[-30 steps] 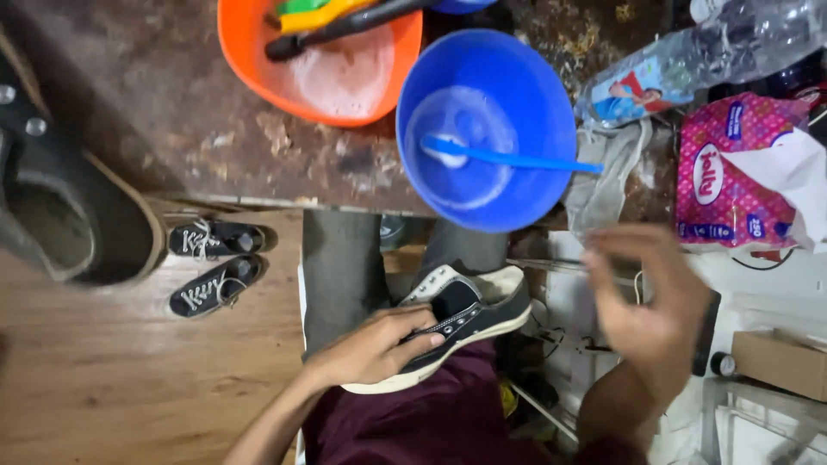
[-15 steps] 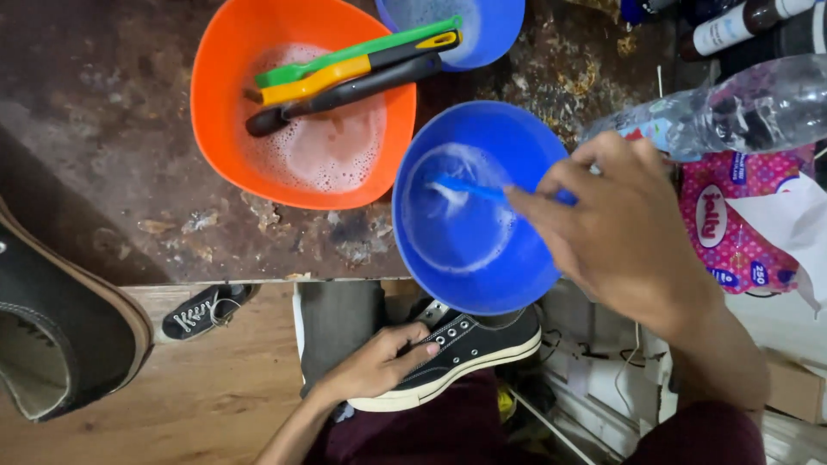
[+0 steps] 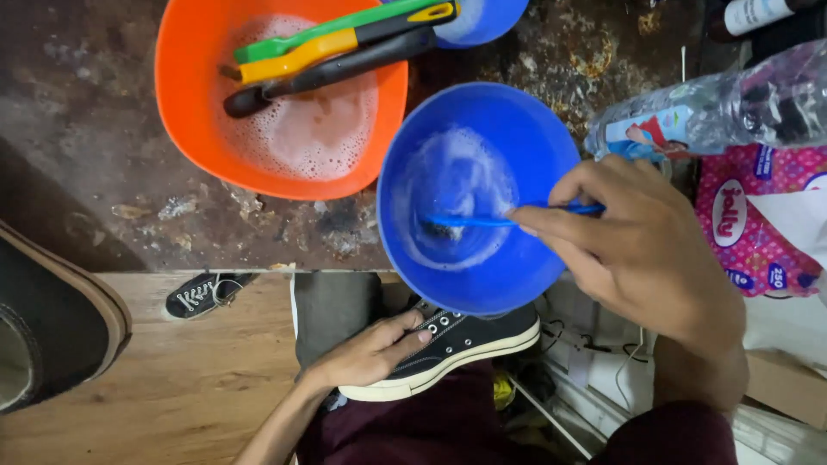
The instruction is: Cleaning and treating a black sneaker by scrubbing the midsole with a brush and blue solution, wiping it with a cloth, and applying further treatment.
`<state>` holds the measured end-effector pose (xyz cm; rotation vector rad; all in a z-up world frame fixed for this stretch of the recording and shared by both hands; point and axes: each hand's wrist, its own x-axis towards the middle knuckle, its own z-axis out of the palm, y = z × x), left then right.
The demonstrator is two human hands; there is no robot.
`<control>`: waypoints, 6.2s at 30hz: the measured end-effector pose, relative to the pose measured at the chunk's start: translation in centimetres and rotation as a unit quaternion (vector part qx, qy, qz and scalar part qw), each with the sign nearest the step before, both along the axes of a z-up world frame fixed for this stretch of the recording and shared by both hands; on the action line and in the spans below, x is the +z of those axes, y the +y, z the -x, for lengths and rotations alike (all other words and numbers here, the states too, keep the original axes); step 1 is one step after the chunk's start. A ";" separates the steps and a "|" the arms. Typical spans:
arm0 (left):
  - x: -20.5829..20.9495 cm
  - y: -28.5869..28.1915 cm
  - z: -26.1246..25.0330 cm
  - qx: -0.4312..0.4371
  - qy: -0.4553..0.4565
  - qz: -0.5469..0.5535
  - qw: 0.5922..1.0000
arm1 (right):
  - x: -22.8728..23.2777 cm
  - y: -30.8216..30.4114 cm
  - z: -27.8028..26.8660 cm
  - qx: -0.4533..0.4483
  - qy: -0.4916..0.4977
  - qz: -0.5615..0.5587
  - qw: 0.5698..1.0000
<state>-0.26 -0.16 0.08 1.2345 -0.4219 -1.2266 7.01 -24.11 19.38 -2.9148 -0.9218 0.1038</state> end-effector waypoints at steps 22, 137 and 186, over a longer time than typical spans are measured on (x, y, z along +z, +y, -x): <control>-2.4 -0.8 9.1 0.132 -0.019 0.046 0.990 | -1.8 -3.4 9.7 -0.067 -0.277 -0.012 0.958; -4.4 -6.6 7.8 0.171 0.302 -0.176 0.921 | -18.6 -3.1 21.4 -0.310 -0.223 -0.245 0.891; -4.3 -4.5 14.1 0.084 0.311 0.170 0.931 | -19.2 -2.8 26.0 -0.243 -0.273 -0.277 0.889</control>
